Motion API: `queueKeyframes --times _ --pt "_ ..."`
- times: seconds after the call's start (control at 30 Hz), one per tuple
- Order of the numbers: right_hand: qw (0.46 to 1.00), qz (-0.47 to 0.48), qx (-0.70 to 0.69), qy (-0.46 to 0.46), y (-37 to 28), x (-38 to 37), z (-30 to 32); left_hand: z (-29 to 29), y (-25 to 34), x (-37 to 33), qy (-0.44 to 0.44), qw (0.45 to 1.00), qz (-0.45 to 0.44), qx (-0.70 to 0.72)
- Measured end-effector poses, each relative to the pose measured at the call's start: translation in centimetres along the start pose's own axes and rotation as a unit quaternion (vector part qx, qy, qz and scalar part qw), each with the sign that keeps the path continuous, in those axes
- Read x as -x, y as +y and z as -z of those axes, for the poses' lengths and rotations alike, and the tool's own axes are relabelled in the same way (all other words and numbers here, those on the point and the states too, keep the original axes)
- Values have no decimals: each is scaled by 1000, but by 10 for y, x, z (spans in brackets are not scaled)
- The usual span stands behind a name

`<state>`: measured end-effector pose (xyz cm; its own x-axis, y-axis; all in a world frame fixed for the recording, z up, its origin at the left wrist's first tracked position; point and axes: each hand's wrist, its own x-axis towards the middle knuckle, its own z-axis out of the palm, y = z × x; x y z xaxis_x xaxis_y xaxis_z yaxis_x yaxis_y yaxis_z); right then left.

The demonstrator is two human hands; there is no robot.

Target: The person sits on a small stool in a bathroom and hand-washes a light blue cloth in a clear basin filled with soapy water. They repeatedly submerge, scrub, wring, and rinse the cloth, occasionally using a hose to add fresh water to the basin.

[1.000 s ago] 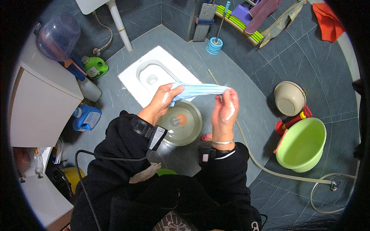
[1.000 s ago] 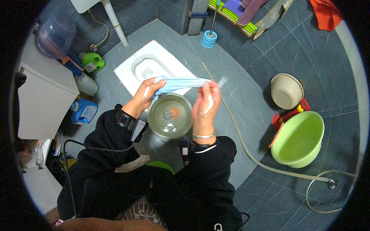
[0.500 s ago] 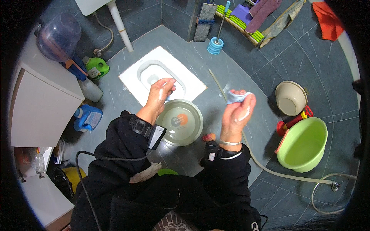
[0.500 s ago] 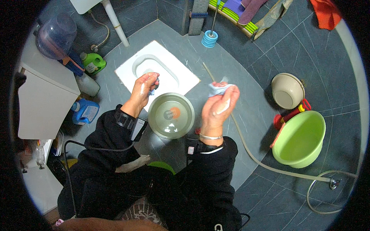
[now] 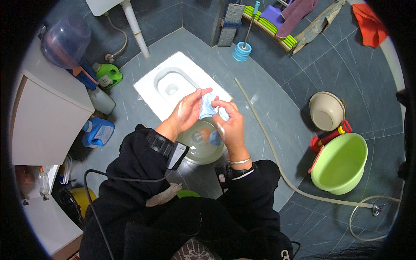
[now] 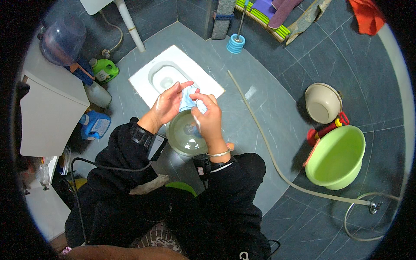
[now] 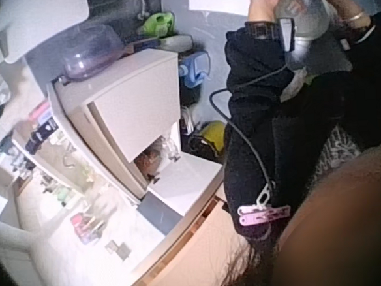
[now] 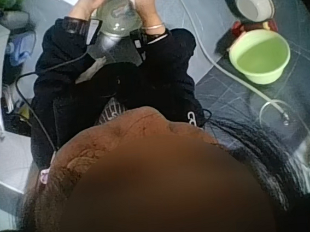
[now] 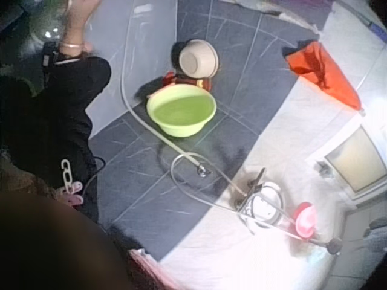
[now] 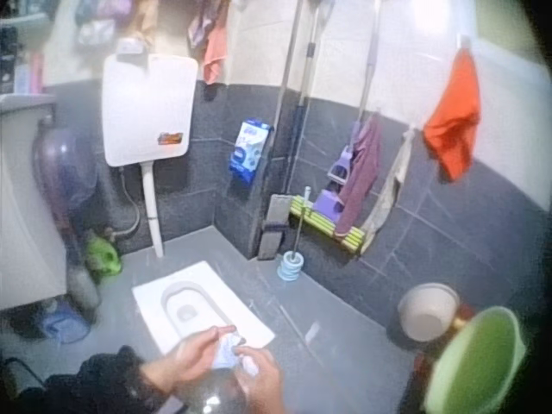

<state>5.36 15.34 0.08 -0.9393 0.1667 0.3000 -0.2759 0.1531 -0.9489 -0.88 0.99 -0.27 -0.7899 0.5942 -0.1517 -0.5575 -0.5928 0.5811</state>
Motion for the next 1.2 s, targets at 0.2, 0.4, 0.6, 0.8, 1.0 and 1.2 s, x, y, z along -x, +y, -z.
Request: queueKeyframes --times 0.2,0.4,0.6,0.8,1.0,1.2 --pt "988 1 151 4 0 2 -2 -6 0 3 -5 999 6 -44" --pt "987 -148 51 45 5 3 1 -8 -2 7 138 902 62 -404" --pt "984 -112 94 104 15 1 1 -5 -5 6 98 916 -13 -388" --pt "989 -133 -47 -45 5 2 1 -2 -9 7 84 957 25 -275" --pt "898 -318 -300 -58 -5 -1 10 4 -6 6 66 965 15 -253" --pt "917 -272 -269 113 23 2 4 2 -8 4 39 994 -10 -98"
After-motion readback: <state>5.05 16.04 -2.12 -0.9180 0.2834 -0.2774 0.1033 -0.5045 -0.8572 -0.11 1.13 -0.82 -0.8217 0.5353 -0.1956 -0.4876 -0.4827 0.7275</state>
